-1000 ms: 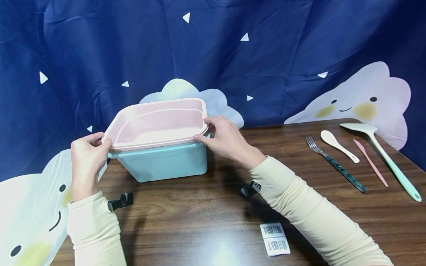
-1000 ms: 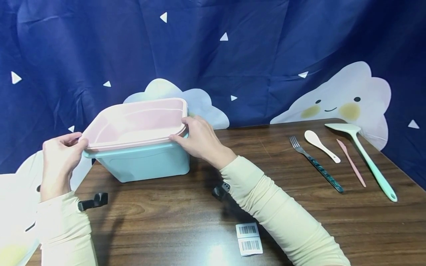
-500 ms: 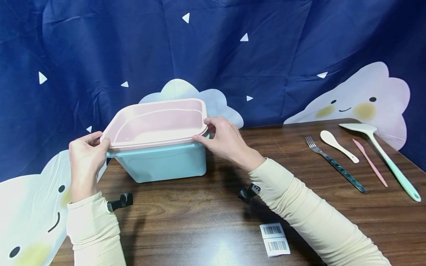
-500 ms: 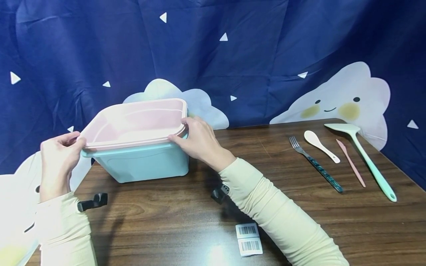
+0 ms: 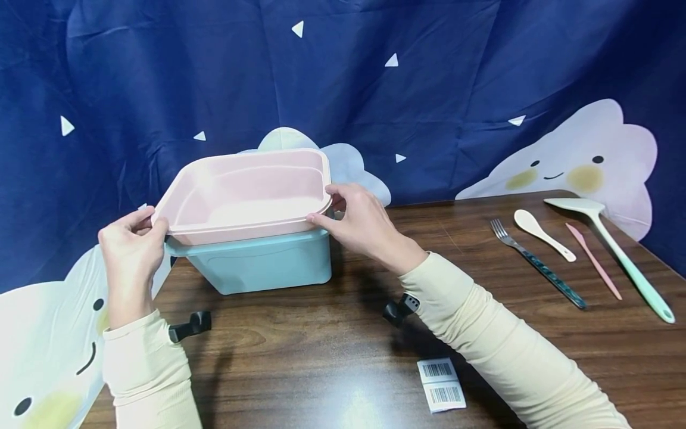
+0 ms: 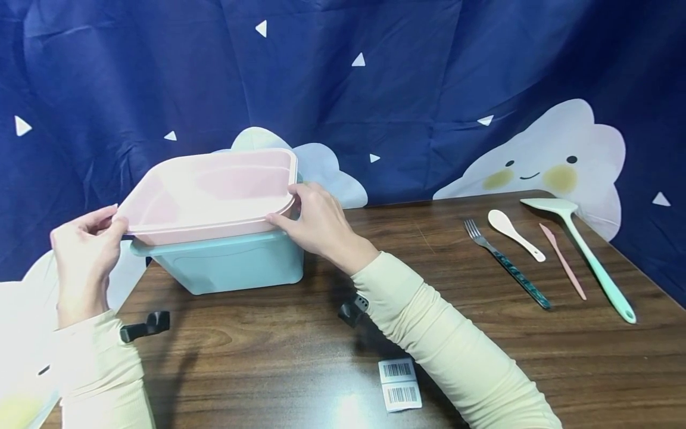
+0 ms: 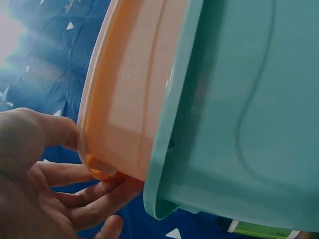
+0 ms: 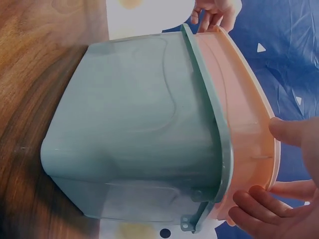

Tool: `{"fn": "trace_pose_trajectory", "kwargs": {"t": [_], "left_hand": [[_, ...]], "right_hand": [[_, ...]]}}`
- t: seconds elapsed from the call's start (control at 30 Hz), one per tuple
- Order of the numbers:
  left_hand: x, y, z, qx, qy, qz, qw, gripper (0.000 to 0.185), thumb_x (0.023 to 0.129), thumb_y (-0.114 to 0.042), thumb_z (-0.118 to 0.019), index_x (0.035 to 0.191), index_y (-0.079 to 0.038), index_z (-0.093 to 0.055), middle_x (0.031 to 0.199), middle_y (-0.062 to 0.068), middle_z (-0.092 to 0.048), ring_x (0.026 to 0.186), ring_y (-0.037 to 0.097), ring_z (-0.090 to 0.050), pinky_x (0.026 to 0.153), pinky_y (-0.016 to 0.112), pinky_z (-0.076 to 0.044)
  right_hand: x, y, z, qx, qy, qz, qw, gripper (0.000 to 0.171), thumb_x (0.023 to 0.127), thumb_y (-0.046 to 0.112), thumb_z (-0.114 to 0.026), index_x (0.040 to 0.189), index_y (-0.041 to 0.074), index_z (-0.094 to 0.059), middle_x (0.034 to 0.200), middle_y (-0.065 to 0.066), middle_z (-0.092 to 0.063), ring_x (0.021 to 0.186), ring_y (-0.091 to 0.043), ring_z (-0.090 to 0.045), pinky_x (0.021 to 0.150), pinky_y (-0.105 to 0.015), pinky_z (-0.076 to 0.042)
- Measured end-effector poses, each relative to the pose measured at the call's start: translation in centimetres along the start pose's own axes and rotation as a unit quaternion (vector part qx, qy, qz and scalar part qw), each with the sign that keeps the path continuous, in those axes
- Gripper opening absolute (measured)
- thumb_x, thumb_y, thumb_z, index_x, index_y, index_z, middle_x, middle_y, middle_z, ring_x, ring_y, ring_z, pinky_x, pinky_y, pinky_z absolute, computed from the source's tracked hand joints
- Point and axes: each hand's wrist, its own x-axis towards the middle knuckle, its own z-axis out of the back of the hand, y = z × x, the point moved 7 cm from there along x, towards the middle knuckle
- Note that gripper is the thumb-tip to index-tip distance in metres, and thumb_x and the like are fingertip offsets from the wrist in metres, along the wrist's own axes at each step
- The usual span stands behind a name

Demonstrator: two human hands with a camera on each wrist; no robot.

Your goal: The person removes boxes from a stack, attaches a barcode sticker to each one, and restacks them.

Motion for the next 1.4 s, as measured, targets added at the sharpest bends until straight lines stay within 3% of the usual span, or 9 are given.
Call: {"fn": "trace_pose_trajectory", "kwargs": {"t": [0.13, 0.27, 0.47, 0.7, 0.8, 0.93, 1.13, 1.3, 1.4], "left_hand": [[-0.3, -0.5, 0.1, -0.024, -0.032, -0.018, 0.9991, 0.041, 0.09, -0.015, -0.059, 0.128, -0.003, -0.069, 0.067, -0.032, -0.049, 0.067, -0.014, -0.054, 0.066, 0.004, -0.043], [-0.8, -1.5, 0.7, -0.056, -0.085, -0.056, 0.9932, 0.037, 0.089, -0.013, -0.062, 0.123, -0.003, -0.072, 0.071, -0.032, -0.052, 0.069, -0.014, -0.055, 0.068, 0.005, -0.044], [-1.8, -2.9, 1.6, -0.117, -0.157, -0.111, 0.9743, 0.031, 0.089, -0.011, -0.066, 0.117, -0.004, -0.075, 0.084, -0.026, -0.057, 0.073, -0.011, -0.058, 0.071, 0.01, -0.046], [-3.1, -4.5, 2.1, -0.181, -0.198, -0.137, 0.9536, 0.029, 0.089, -0.01, -0.066, 0.116, -0.009, -0.076, 0.089, -0.018, -0.06, 0.08, -0.004, -0.061, 0.071, 0.015, -0.045], [-3.8, -5.2, 2.3, -0.218, -0.215, -0.144, 0.9411, 0.027, 0.087, -0.008, -0.068, 0.113, -0.01, -0.078, 0.09, -0.013, -0.061, 0.081, -0.001, -0.063, 0.071, 0.015, -0.045], [-4.9, -6.3, 2.4, -0.245, -0.224, -0.171, 0.9278, 0.026, 0.086, -0.008, -0.071, 0.111, -0.013, -0.078, 0.091, -0.012, -0.062, 0.084, 0.003, -0.064, 0.073, 0.017, -0.047], [-6.9, -7.9, 2.2, -0.281, -0.229, -0.184, 0.9138, 0.028, 0.086, -0.005, -0.07, 0.113, -0.008, -0.077, 0.093, -0.008, -0.064, 0.09, 0.009, -0.066, 0.077, 0.02, -0.047], [-8.4, -9.4, 1.2, -0.305, -0.231, -0.215, 0.8986, 0.028, 0.084, -0.001, -0.068, 0.111, -0.003, -0.077, 0.089, -0.009, -0.064, 0.089, 0.01, -0.063, 0.075, 0.02, -0.045], [-9.1, -10.3, 0.2, -0.307, -0.226, -0.228, 0.8959, 0.029, 0.083, 0.001, -0.067, 0.11, -0.001, -0.077, 0.09, -0.009, -0.064, 0.088, 0.008, -0.062, 0.075, 0.019, -0.045]], "right_hand": [[0.0, 0.0, 0.3, 0.013, -0.001, 0.002, 1.0, 0.053, 0.086, 0.036, -0.08, 0.125, 0.003, -0.066, 0.107, -0.009, -0.07, 0.103, -0.025, -0.069, 0.09, -0.038, -0.053], [0.0, 0.2, 0.7, 0.027, -0.012, 0.016, 0.999, 0.052, 0.086, 0.033, -0.08, 0.126, 0.002, -0.065, 0.105, -0.009, -0.069, 0.1, -0.022, -0.069, 0.09, -0.037, -0.055], [-0.1, 1.1, 1.9, 0.054, -0.055, 0.064, 0.995, 0.055, 0.085, 0.025, -0.082, 0.129, -0.002, -0.063, 0.111, -0.014, -0.069, 0.099, -0.023, -0.071, 0.092, -0.034, -0.056], [-0.3, 1.9, 3.9, 0.099, -0.105, 0.103, 0.984, 0.057, 0.084, 0.015, -0.082, 0.132, -0.006, -0.059, 0.111, -0.019, -0.063, 0.101, -0.026, -0.069, 0.094, -0.033, -0.057], [-0.4, 2.1, 4.9, 0.119, -0.119, 0.111, 0.98, 0.059, 0.084, 0.011, -0.082, 0.135, -0.006, -0.058, 0.115, -0.02, -0.062, 0.103, -0.027, -0.068, 0.096, -0.032, -0.056], [-1.0, 2.3, 6.4, 0.151, -0.139, 0.121, 0.971, 0.061, 0.083, 0.007, -0.082, 0.136, -0.007, -0.057, 0.121, -0.021, -0.061, 0.105, -0.027, -0.068, 0.099, -0.031, -0.054], [-2.4, 2.2, 8.4, 0.189, -0.157, 0.129, 0.961, 0.062, 0.081, 0.0, -0.082, 0.137, -0.007, -0.057, 0.122, -0.02, -0.061, 0.108, -0.027, -0.067, 0.102, -0.032, -0.052], [-3.5, 1.4, 10.4, 0.194, -0.18, 0.114, 0.958, 0.061, 0.08, -0.004, -0.081, 0.136, -0.005, -0.058, 0.124, -0.019, -0.061, 0.107, -0.019, -0.066, 0.102, -0.03, -0.052], [-4.4, 0.6, 11.6, 0.196, -0.202, 0.106, 0.954, 0.06, 0.079, -0.009, -0.079, 0.135, -0.006, -0.059, 0.124, -0.017, -0.062, 0.105, -0.012, -0.066, 0.102, -0.028, -0.051]]}}
